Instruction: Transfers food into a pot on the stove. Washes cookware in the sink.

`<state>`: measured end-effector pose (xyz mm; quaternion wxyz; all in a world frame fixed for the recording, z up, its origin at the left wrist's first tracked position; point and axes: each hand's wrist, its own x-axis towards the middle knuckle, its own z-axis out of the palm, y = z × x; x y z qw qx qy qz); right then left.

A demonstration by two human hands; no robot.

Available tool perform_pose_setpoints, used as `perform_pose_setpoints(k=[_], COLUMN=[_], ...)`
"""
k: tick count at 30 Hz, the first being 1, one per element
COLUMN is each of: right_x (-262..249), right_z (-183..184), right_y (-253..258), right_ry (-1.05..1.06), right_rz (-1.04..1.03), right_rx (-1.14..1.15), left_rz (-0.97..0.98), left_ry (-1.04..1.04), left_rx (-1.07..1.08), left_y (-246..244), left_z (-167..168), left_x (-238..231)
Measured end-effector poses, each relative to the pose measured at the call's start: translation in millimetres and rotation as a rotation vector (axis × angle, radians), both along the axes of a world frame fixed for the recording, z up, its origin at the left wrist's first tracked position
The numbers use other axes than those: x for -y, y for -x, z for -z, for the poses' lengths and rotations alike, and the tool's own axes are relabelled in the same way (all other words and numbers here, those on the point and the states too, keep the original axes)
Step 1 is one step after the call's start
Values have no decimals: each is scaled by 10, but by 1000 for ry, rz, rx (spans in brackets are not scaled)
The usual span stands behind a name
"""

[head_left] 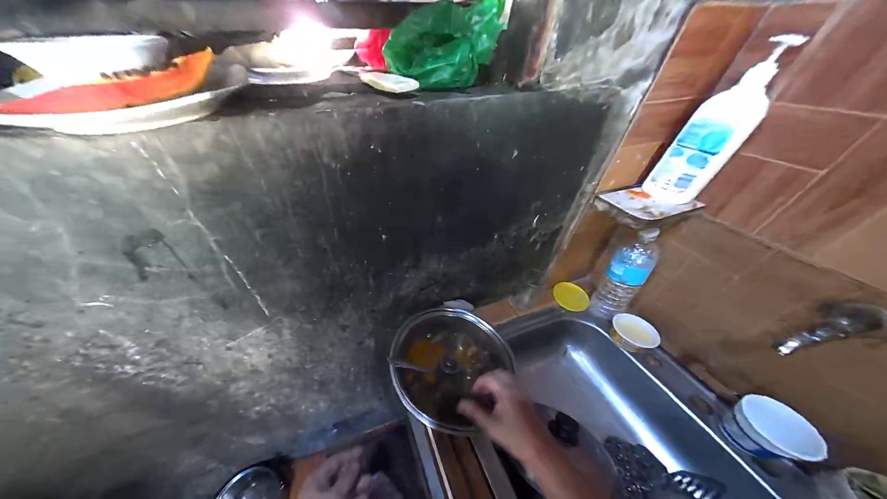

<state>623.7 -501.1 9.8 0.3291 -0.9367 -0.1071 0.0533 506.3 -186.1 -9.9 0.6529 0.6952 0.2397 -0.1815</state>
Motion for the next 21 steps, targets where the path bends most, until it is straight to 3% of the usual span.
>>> perform_pose_setpoints(k=[3, 5, 9, 14, 16, 21], right_x=[-504, -620, -699, -687, -678, -490], right_z=[-29, 112, 60, 29, 41, 52], right_y=[143, 221, 294, 290, 336, 308], right_ry=[300, 336, 344, 353, 322, 184], right_rz=[-273, -253, -188, -210, -251, -391], right_rx=[-154, -116, -163, -147, -63, 451], left_rz=[-149, -210, -373, -290, -300, -317], left_ry=[140, 180, 227, -82, -83, 74], left_rx=[-34, -34, -27, 85, 41, -65], left_y=[-598, -854, -1099, -1161, -1180, -1251], left_z=[-35, -44, 13, 96, 81, 67], left_x=[474, 637, 714, 748, 805, 871])
